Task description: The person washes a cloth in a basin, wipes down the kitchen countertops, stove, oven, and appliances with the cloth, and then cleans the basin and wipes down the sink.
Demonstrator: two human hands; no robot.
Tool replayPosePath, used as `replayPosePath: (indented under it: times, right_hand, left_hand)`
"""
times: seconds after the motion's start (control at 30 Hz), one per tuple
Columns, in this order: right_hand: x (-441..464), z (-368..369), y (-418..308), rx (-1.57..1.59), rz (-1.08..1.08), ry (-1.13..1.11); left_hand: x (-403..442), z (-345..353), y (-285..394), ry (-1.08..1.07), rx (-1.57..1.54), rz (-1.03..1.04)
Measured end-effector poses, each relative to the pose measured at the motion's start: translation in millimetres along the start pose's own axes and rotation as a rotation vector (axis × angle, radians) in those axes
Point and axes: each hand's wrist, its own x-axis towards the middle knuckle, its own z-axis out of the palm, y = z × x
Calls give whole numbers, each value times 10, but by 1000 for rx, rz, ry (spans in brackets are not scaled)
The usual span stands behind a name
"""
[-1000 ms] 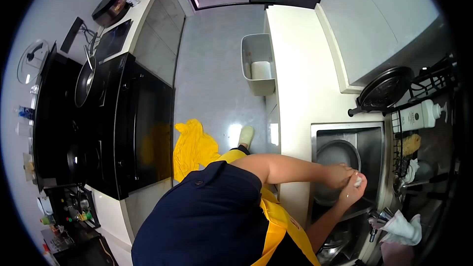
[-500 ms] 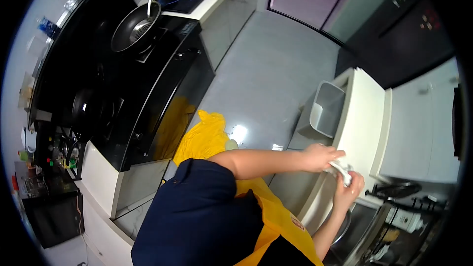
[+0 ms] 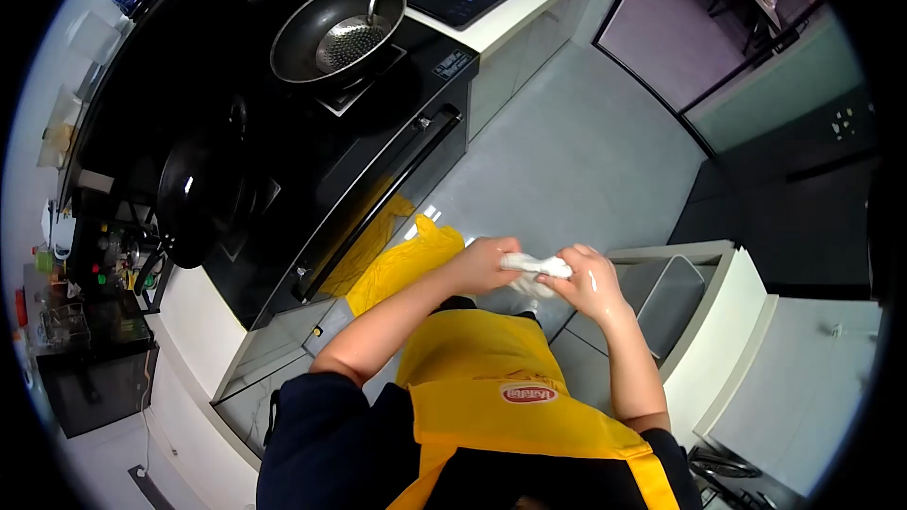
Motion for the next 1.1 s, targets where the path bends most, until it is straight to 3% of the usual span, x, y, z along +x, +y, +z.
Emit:
replayPosePath:
  times: [0.03, 0.1, 0.13, 0.17, 0.23, 0.3, 0.33, 0.4, 0.43, 0.5, 0.53, 0.6, 0.67, 0.73, 0.77, 0.83, 0.93, 0.97, 1.1]
  right_hand:
    - [172, 22, 26, 0, -9, -6]
    - [499, 64, 30, 212, -469, 162]
    - [545, 107, -40, 591, -297, 23]
    - [632, 103, -42, 591, -315, 4]
    - [829, 75, -2, 643, -11, -394]
    - [1067, 0, 134, 573, -105, -391]
    - [1185, -22, 289, 513, -100, -413]
    - [1395, 56, 764, 533, -45, -468]
    - [1514, 24, 928, 524, -66, -488]
    - [1773, -41, 1137, 702, 5, -431]
    - [2005, -225, 1075, 519, -69, -338]
    - [2688, -346, 1075, 490, -212, -230]
    - [3525, -485, 809, 496, -438, -36]
    - [4264, -563, 577, 282, -560, 146]
    - [4546, -464, 530, 108, -520, 278]
    - [4961, 13, 535, 165, -536, 283]
    - [5316, 969, 620, -46, -536, 67]
    - [5318, 1196, 594, -170, -452, 9]
    - [5759, 1414, 387, -387, -448, -49]
  left_hand:
    - [-59, -109, -59, 10, -4, -4]
    - [-148, -272, -176, 110, -223, 102]
    - [-152, -325, -234, 130, -229, 99]
    - [-132, -369, -302, 218, -116, 149]
    - [-80, -451, -433, 328, -2, 182]
    - [8, -528, -478, 410, 343, 90]
    - [38, -557, -462, 432, 341, 79]
    - [127, -589, -382, 357, 256, -225]
    - [198, -586, -339, 383, 245, -236]
    - [312, -642, -263, 445, 268, -147]
    - [411, -736, -270, 542, 262, -110]
    - [611, -1230, -173, 660, 303, 2]
    - [805, -1765, 32, 924, 348, -1]
    - [796, -2143, 250, 1086, 574, -74]
    - [749, -2196, 158, 1158, 624, -100]
    - [466, -2086, 5, 1161, 540, -88]
    - [-36, -1447, -607, 1219, 286, -240]
    - [-275, -1080, -1009, 1240, 199, -383]
    - [-1041, 152, -1408, 1359, -320, -795]
